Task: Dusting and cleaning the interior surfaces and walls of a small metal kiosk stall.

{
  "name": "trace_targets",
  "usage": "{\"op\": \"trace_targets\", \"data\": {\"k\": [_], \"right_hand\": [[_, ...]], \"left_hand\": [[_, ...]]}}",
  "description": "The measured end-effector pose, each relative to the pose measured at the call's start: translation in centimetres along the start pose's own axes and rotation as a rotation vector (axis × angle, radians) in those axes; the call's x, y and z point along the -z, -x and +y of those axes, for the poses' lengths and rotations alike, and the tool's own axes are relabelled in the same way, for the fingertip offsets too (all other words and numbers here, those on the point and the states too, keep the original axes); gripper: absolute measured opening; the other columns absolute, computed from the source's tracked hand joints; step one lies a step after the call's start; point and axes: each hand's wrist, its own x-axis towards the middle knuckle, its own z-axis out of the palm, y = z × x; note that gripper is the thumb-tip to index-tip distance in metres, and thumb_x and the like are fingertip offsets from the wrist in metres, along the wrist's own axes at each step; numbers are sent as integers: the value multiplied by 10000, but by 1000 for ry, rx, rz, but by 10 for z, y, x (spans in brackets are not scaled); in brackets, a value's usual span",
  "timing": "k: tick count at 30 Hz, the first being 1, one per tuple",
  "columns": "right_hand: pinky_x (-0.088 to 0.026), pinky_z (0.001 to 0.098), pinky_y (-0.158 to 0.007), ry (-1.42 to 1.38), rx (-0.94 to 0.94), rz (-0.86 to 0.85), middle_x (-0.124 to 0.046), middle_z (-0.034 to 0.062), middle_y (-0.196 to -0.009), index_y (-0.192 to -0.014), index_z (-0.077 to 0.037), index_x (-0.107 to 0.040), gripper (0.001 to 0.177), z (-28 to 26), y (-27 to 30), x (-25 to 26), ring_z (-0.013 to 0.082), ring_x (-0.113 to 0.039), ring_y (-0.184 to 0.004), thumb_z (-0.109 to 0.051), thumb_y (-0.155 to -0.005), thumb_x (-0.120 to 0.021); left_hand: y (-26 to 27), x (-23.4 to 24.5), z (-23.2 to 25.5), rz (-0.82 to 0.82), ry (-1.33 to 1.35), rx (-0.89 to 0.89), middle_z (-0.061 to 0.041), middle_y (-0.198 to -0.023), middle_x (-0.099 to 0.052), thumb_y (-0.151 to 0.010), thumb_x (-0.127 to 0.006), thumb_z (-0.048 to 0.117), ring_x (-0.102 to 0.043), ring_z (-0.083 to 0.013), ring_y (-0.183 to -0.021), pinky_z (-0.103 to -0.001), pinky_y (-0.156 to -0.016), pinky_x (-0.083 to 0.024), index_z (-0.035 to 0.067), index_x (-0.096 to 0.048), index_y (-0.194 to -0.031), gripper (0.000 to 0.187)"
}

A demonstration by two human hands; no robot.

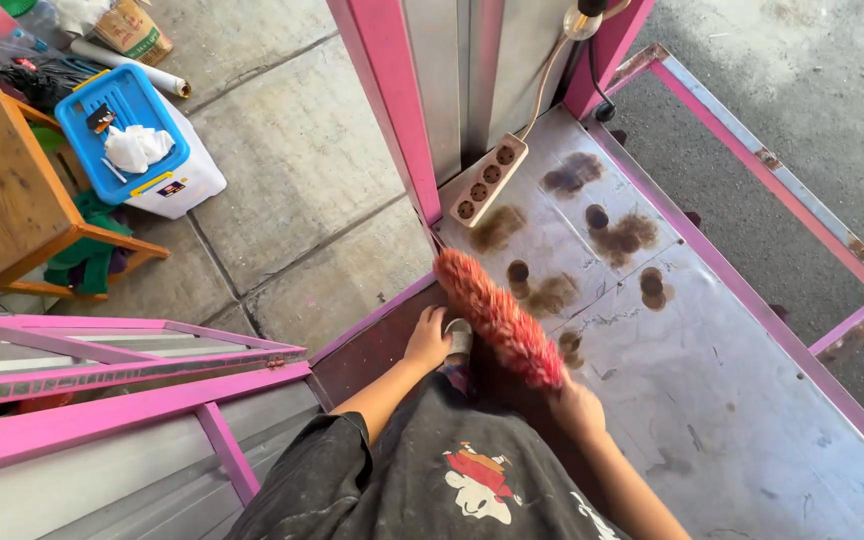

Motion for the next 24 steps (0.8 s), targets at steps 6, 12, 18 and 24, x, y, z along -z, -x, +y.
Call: {"op": "trace_targets", "data": {"k": [6, 12, 18, 24], "right_hand": [[-530, 583, -779, -233, -444, 122, -701, 313, -923, -1299, -114, -575, 509, 49, 28, -18, 528, -656, -902, -460, -932, -649], [-539, 597, -839, -167, -412, 66, -730, 304, -969, -1369, -166, -558, 518, 11, 43, 28, 520, -685, -959, -494, -968, -573], [-534, 594, -823, -193, -316, 54, -728, 276, -962, -1323, -191, -587, 494, 3, 19, 17, 519, -672, -953, -450, -907, -645], [-535, 588, -850, -126, -153, 5, -742, 254, -963, -1330, -238, -578, 490, -2, 29, 19, 495, -688, -964, -483, -909, -633]], "left_hand": [[19, -3, -15, 35, -8, 30, -195, -1408, -523, -857, -677, 97, -558, -406, -1255, -444, -1017, -495, 59, -539, -1341, 505], [21, -48, 6, 20, 89, -39, -187, -1378, -542, -863, -660, 79, -572, -391, -1236, -432, -1037, -498, 56, -558, -1318, 467], [20, -51, 48, -87, 132, -96, -184, -1382, -546, -877, -680, 101, -533, -391, -1290, -427, -1072, -460, 48, -568, -1323, 463], [32, -47, 35, -132, 183, -56, -174, -1417, -534, -888, -663, 121, -538, -371, -1303, -413, -1079, -456, 56, -554, -1346, 475]]}}
